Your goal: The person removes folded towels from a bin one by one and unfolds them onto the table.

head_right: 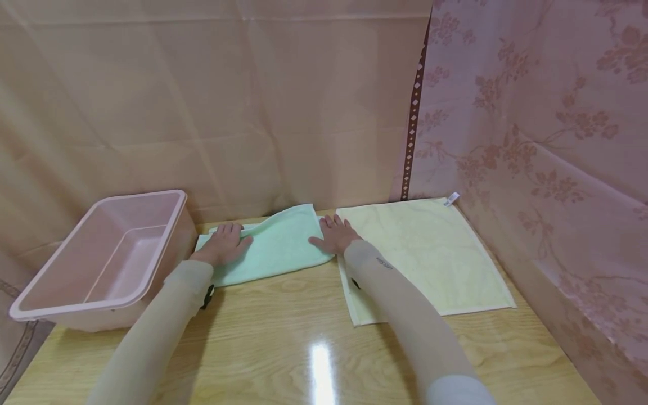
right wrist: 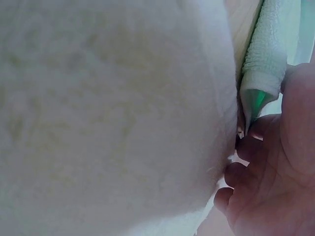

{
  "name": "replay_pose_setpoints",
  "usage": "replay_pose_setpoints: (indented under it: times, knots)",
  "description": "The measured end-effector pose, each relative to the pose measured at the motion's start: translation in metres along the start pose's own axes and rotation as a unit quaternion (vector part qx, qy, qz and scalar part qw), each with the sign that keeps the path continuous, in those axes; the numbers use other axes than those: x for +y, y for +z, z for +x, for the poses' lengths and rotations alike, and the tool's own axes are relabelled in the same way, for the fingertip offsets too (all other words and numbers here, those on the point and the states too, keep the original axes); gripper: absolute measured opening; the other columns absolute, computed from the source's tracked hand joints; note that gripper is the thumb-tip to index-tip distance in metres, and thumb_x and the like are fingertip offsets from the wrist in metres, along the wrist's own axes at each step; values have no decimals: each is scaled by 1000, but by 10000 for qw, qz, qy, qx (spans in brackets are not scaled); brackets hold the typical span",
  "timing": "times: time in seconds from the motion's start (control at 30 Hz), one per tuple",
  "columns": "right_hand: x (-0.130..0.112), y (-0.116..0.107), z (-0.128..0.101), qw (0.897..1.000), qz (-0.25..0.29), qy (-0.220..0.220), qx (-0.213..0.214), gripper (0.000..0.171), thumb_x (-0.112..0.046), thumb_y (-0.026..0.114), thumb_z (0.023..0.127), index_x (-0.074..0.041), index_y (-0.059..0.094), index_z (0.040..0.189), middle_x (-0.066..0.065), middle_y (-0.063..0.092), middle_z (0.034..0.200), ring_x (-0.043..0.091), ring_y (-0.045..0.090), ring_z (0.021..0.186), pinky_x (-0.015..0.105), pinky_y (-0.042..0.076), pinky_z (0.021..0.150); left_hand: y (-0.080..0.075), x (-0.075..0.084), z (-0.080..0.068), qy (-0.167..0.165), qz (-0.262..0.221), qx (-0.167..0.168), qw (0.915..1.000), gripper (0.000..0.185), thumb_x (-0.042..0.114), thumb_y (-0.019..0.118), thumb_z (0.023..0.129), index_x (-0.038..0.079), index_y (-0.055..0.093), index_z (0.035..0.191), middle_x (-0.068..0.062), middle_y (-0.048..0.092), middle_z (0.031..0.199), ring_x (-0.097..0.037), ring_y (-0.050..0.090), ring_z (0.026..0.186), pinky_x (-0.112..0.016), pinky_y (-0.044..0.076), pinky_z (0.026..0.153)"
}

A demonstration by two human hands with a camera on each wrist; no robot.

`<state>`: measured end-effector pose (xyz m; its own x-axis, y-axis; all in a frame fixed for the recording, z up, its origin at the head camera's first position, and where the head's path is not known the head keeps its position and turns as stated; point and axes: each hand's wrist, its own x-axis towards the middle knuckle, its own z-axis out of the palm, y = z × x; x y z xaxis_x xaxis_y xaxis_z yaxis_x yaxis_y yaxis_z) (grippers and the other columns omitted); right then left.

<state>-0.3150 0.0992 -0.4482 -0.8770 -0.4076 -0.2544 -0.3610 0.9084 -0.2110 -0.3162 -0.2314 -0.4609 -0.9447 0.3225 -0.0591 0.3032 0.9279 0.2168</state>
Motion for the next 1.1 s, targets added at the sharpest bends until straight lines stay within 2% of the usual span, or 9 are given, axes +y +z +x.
replay_pose_setpoints:
  times: [0.1, 0.23, 0.33, 0.47, 0.6, 0.77, 0.93, 1.03, 1.1]
  knots:
    - [0, 0, 2, 9999, 117, -45, 63, 81, -56, 29, 107, 2, 8, 161, 21, 9, 167, 40, 4, 154, 53, 6, 122, -4, 3, -5, 215, 39, 170, 9996, 47, 36, 39, 109, -6, 44, 130, -27, 47, 128, -44, 39, 124, -59, 36, 104]
    - [1, 2, 7, 9994, 203, -98, 260, 81, -54, 30, 108, 0, 2, 161, 19, 3, 168, 37, 0, 154, 52, 3, 122, -7, 4, -7, 419, 243, 359, 9982, 39, 35, 41, 109, -2, 46, 120, -21, 48, 113, -39, 44, 106, -55, 41, 89]
    - [1, 0, 10, 9985, 136, -232, 473, 81, -53, 32, 108, -4, -2, 162, 15, -3, 169, 34, -4, 155, 52, 2, 122, -8, 7, -8, 389, 385, 388, 9977, 40, 39, 39, 109, 1, 46, 119, -17, 46, 109, -36, 42, 101, -54, 37, 86]
    - [-2, -7, 10, 9947, 6, -621, 822, 79, -47, 40, 108, -5, 1, 163, 15, -1, 169, 34, -3, 155, 53, 5, 122, -12, 14, -14, 409, 449, 447, 9972, 42, 42, 37, 109, 3, 47, 121, -14, 45, 108, -35, 41, 101, -55, 31, 88]
    - [-3, -15, 9, 9878, -347, -1051, 1091, 79, -42, 47, 107, -4, 5, 163, 19, 2, 168, 37, -2, 154, 52, 8, 122, -15, 24, -22, 745, 470, 610, 9942, 43, 41, 39, 109, 1, 47, 123, -15, 47, 111, -35, 43, 102, -56, 29, 88]
    - [-2, -21, 9, 9747, -647, -1623, 1392, 87, -44, 60, 102, -2, 13, 162, 22, 5, 167, 42, 1, 153, 55, 10, 121, -15, 37, -34, 1291, 652, 910, 9853, 41, 39, 42, 109, 0, 49, 120, -16, 50, 109, -36, 45, 102, -55, 32, 86]
    - [1, -24, 9, 9613, -1214, -1919, 1557, 99, -58, 62, 95, -5, 12, 163, 21, 5, 168, 41, 1, 154, 57, 7, 121, -16, 50, -50, 1790, 901, 1047, 9741, 35, 37, 46, 108, 3, 51, 114, -10, 48, 101, -32, 44, 95, -53, 34, 83]
    - [2, -26, 9, 9543, -1552, -1956, 1644, 97, -60, 61, 95, -8, 16, 163, 20, 8, 168, 40, 3, 154, 57, 8, 121, -16, 56, -57, 2055, 1028, 1056, 9675, 33, 37, 48, 107, 5, 50, 112, -8, 46, 100, -30, 43, 93, -51, 34, 82]
    - [3, -26, 7, 9492, -1830, -1963, 1641, 88, -58, 59, 97, -11, 23, 162, 18, 13, 168, 39, 6, 154, 58, 10, 121, -17, 59, -61, 2175, 1109, 1076, 9637, 33, 38, 48, 107, 5, 50, 112, -7, 46, 100, -30, 43, 93, -49, 34, 81]
